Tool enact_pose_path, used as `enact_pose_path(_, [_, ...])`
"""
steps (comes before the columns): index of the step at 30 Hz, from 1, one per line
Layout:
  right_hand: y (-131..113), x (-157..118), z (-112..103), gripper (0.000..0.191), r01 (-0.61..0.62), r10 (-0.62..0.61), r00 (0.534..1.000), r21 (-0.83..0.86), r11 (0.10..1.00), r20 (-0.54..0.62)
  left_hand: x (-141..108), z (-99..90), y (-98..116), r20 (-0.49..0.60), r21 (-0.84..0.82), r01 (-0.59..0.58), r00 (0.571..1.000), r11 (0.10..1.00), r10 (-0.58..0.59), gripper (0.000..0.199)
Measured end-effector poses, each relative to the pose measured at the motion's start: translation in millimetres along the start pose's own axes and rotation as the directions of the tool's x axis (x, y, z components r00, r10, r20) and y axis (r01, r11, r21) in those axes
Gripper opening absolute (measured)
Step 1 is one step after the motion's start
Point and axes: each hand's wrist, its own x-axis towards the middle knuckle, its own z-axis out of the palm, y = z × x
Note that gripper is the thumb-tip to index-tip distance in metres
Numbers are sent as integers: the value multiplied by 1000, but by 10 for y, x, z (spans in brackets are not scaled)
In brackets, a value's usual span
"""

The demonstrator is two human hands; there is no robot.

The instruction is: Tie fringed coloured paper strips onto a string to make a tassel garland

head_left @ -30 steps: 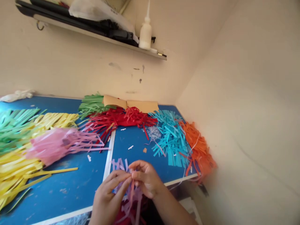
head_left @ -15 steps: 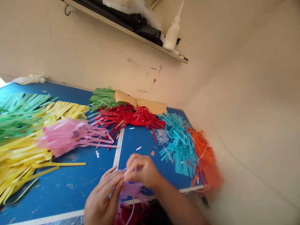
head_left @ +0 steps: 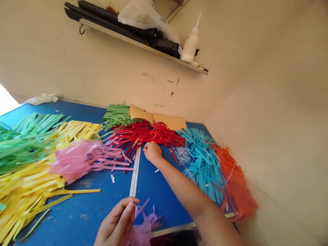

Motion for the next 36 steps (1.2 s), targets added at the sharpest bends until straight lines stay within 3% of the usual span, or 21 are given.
enact_pose_path(3, [88,-495,-219,10,27,-35,997,106,994,65,77,-72,-17,25,138,-72,997,988,69,54])
enact_pose_path(5, [150,-955,-343,15,37,-72,992,297,954,106,98,-41,-50,56,198,-125,992,972,116,51])
enact_pose_path(8, [228,-1637,-445,6,9,-76,995,743,669,57,73,126,-109,116,210,-196,978,958,175,46])
enact_pose_path(9, [250,-1823,-459,4,-12,-34,999,834,551,37,53,200,-124,146,221,-231,969,948,202,43])
enact_pose_path(11, [292,-2109,-472,4,-50,73,997,917,396,23,6,350,-142,218,277,-333,935,901,279,37])
enact_pose_path(14, [359,-2349,-503,10,-49,211,977,956,288,-14,-61,539,-154,319,380,-501,860,778,398,31])
enact_pose_path(17, [429,-2461,-563,22,-62,317,948,969,239,-18,-113,664,-176,379,447,-589,806,673,454,26])
enact_pose_path(20, [493,-2527,-603,22,-76,374,927,965,252,-24,-157,740,-200,401,488,-635,772,598,493,26])
enact_pose_path(26, [575,-2602,-598,15,-50,351,932,922,384,-96,-210,785,-173,463,517,-716,695,469,550,26])
enact_pose_path(31, [592,-2622,-672,2,72,176,953,750,657,-246,-191,744,-117,586,484,-810,581,331,565,17])
enact_pose_path(33, [601,-2630,-706,4,118,88,965,709,695,-246,-188,733,-125,598,475,-813,579,337,554,17])
enact_pose_path(36, [611,-2646,-730,4,177,-19,972,674,718,-235,-212,732,-176,528,516,-774,625,367,575,17])
